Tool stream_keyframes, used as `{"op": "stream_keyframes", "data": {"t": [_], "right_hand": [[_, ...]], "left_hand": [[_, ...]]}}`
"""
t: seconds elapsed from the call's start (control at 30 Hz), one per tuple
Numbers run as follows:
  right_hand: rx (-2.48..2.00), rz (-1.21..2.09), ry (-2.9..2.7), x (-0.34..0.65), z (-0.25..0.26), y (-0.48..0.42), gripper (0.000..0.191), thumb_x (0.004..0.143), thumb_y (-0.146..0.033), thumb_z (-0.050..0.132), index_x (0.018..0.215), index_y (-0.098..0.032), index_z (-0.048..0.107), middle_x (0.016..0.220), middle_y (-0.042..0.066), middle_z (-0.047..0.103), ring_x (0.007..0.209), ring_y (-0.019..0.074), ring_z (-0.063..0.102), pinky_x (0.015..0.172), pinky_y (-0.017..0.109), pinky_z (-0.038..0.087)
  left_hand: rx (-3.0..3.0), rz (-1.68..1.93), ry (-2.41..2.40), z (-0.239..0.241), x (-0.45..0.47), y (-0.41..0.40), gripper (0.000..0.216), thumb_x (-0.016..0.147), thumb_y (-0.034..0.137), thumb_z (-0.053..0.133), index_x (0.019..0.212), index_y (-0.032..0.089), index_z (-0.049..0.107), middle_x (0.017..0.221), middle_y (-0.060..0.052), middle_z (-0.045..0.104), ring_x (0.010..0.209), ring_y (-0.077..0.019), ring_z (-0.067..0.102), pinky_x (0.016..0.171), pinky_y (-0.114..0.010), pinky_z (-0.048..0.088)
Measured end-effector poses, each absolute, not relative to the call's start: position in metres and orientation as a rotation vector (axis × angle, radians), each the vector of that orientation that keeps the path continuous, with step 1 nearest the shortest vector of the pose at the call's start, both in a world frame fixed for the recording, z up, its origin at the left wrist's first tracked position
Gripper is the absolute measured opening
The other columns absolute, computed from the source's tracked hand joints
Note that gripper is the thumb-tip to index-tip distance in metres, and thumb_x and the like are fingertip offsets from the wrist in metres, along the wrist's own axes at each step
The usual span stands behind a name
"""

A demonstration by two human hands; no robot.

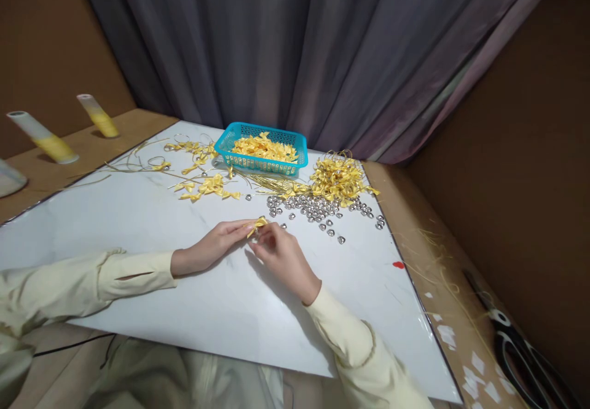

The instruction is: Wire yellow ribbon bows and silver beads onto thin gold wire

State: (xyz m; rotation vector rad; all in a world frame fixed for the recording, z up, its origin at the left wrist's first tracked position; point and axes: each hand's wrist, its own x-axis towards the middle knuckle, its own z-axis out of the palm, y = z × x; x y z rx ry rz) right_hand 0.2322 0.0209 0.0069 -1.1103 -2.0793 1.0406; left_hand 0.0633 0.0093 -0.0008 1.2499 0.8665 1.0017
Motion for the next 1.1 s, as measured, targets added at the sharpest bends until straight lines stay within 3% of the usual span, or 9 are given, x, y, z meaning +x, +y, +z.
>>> {"op": "stream_keyframes", "data": {"t": [0.13, 0.27, 0.47, 0.87, 1.0, 1.1], "right_hand": [[-1.046, 1.553, -1.776, 0.227, 0.008, 0.02, 0.023, 0.076, -0.035, 0.062, 0.085, -0.016, 0.054, 0.073, 0.002, 0.061, 0.066, 0.0125, 0.055, 0.066, 0.027, 0.041], [-1.062, 1.719, -1.762, 0.228, 0.017, 0.018, 0.025, 0.082, -0.036, 0.054, 0.071, -0.014, 0.057, 0.049, -0.004, 0.049, 0.049, 0.0081, 0.043, 0.057, 0.024, 0.035], [-1.183, 1.665, -1.833, 0.233, 0.021, 0.019, 0.029, 0.083, -0.033, 0.05, 0.07, -0.011, 0.063, 0.044, -0.005, 0.039, 0.044, 0.0062, 0.03, 0.049, 0.024, 0.023], [-1.075, 1.76, -1.73, 0.23, 0.019, 0.02, 0.039, 0.083, -0.049, 0.049, 0.063, -0.015, 0.05, 0.043, -0.006, 0.041, 0.04, 0.0053, 0.029, 0.044, 0.022, 0.023], [-1.103, 1.607, -1.763, 0.231, 0.018, 0.021, 0.033, 0.081, -0.046, 0.053, 0.077, -0.014, 0.057, 0.043, -0.007, 0.039, 0.041, 0.0061, 0.03, 0.043, 0.022, 0.023], [-1.163, 1.377, -1.881, 0.23, 0.015, 0.022, 0.031, 0.082, -0.043, 0.052, 0.069, -0.015, 0.058, 0.046, -0.006, 0.04, 0.043, 0.0068, 0.032, 0.044, 0.022, 0.025]], "left_hand": [[1.293, 1.013, 0.933, -0.002, 0.06, 0.011, 0.033, 0.083, 0.04, 0.053, 0.096, 0.013, 0.065, 0.097, -0.007, 0.065, 0.096, -0.0213, 0.054, 0.086, -0.032, 0.04], [1.235, 1.02, 0.927, -0.002, 0.058, 0.013, 0.033, 0.082, 0.039, 0.055, 0.097, 0.012, 0.066, 0.097, -0.009, 0.066, 0.098, -0.0226, 0.054, 0.085, -0.032, 0.04], [0.992, 1.008, 0.851, 0.003, 0.062, 0.013, 0.033, 0.078, 0.038, 0.061, 0.095, 0.01, 0.067, 0.105, -0.012, 0.066, 0.101, -0.0225, 0.056, 0.093, -0.034, 0.038], [1.15, 0.894, 0.753, 0.003, 0.059, 0.013, 0.041, 0.08, 0.044, 0.058, 0.106, 0.014, 0.066, 0.125, -0.011, 0.056, 0.119, -0.0233, 0.047, 0.106, -0.037, 0.026], [1.335, 0.922, 0.865, 0.005, 0.06, 0.01, 0.041, 0.083, 0.045, 0.051, 0.105, 0.013, 0.065, 0.118, -0.009, 0.062, 0.114, -0.0223, 0.05, 0.103, -0.035, 0.031], [1.456, 0.949, 0.93, 0.005, 0.06, 0.008, 0.038, 0.086, 0.043, 0.046, 0.099, 0.013, 0.065, 0.103, -0.007, 0.066, 0.102, -0.0203, 0.055, 0.094, -0.031, 0.038]]}}
